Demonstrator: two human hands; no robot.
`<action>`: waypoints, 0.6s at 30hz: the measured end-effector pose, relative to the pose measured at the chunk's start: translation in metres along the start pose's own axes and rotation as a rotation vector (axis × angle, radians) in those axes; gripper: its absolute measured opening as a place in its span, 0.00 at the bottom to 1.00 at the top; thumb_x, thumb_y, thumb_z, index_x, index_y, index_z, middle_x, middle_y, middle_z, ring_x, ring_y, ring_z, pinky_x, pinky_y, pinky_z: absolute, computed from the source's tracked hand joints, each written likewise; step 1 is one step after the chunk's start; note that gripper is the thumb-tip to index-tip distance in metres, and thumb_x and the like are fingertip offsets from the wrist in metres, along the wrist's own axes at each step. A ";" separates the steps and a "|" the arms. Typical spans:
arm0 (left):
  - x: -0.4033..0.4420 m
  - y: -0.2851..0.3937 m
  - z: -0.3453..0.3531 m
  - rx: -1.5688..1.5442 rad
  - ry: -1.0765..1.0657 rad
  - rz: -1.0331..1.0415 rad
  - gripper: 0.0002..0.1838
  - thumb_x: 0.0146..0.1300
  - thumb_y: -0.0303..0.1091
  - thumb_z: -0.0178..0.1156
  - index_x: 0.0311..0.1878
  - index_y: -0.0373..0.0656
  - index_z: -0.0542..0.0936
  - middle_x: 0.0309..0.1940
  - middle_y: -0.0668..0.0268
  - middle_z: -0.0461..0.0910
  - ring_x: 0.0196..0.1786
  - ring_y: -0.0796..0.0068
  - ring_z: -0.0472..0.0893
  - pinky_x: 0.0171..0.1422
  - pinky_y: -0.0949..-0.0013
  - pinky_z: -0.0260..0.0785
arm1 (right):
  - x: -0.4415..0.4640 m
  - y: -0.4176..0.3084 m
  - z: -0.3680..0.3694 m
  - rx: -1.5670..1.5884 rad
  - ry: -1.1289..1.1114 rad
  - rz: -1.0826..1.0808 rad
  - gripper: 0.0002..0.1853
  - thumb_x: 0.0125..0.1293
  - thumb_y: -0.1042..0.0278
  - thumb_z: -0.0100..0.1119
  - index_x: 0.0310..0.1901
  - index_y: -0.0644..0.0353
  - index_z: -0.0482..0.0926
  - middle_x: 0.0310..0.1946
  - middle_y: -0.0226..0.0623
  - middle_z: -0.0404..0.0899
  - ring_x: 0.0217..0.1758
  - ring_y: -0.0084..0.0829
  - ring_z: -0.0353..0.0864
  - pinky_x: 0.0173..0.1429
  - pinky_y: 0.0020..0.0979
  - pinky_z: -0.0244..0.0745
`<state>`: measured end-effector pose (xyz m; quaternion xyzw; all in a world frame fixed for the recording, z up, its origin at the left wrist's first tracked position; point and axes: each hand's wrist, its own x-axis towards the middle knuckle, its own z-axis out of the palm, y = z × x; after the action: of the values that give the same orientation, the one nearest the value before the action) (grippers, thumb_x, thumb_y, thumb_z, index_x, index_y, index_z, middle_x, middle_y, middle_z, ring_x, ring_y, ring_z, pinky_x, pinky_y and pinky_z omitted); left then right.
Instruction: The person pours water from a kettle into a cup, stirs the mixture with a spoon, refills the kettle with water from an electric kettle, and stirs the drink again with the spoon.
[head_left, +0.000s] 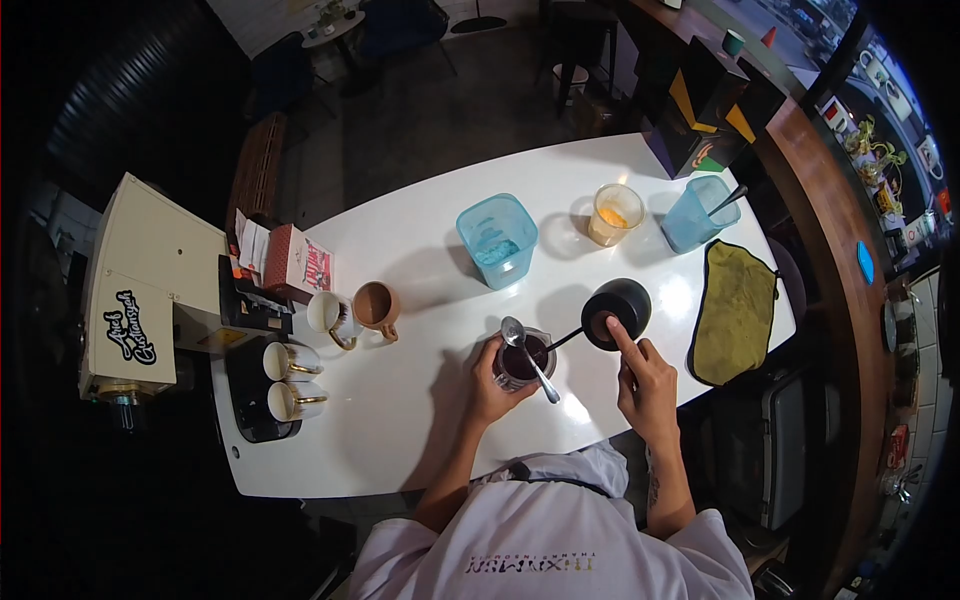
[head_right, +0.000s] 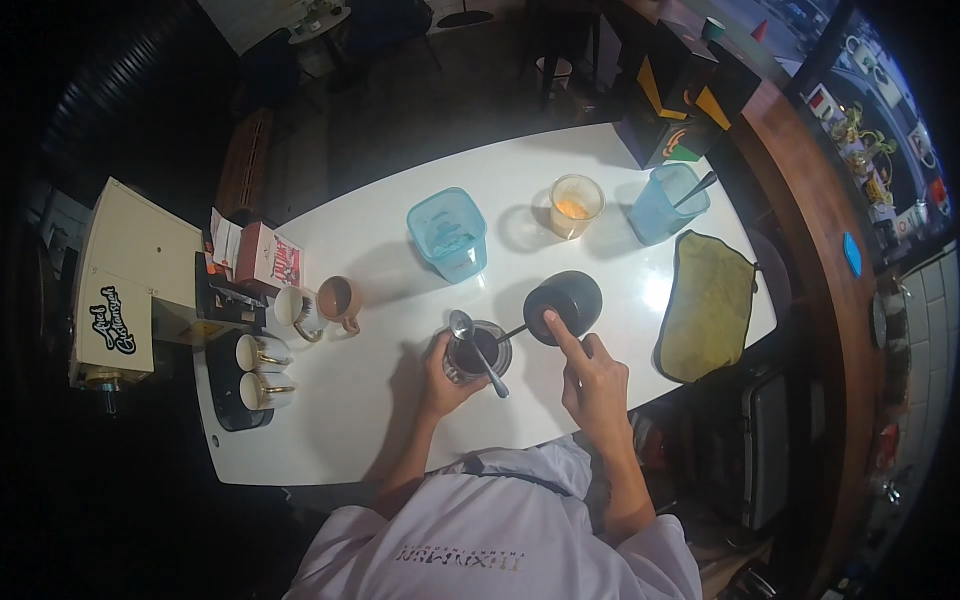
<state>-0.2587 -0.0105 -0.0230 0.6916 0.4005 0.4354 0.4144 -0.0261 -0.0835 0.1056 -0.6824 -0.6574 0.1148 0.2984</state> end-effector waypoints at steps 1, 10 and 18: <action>0.000 0.000 0.000 -0.005 0.004 -0.001 0.47 0.43 0.35 0.85 0.66 0.34 0.72 0.55 0.55 0.80 0.59 0.59 0.82 0.65 0.59 0.75 | 0.001 0.000 -0.001 0.000 0.001 0.002 0.50 0.51 0.90 0.60 0.77 0.36 0.68 0.29 0.40 0.75 0.27 0.41 0.77 0.31 0.42 0.74; 0.003 0.006 -0.001 0.017 -0.019 -0.023 0.46 0.43 0.34 0.85 0.65 0.35 0.72 0.55 0.56 0.81 0.58 0.60 0.83 0.64 0.60 0.76 | 0.000 0.000 0.003 -0.017 -0.021 0.009 0.50 0.52 0.90 0.59 0.77 0.35 0.68 0.29 0.40 0.74 0.26 0.41 0.77 0.31 0.43 0.74; 0.003 0.007 -0.001 -0.031 -0.003 -0.030 0.45 0.42 0.32 0.84 0.65 0.36 0.72 0.54 0.56 0.81 0.57 0.60 0.83 0.64 0.60 0.76 | 0.002 -0.001 0.000 -0.017 0.012 -0.009 0.50 0.51 0.89 0.60 0.76 0.35 0.68 0.29 0.40 0.73 0.26 0.41 0.77 0.30 0.42 0.74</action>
<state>-0.2569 -0.0099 -0.0153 0.6796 0.4033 0.4344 0.4322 -0.0268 -0.0814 0.1072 -0.6827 -0.6594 0.1038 0.2973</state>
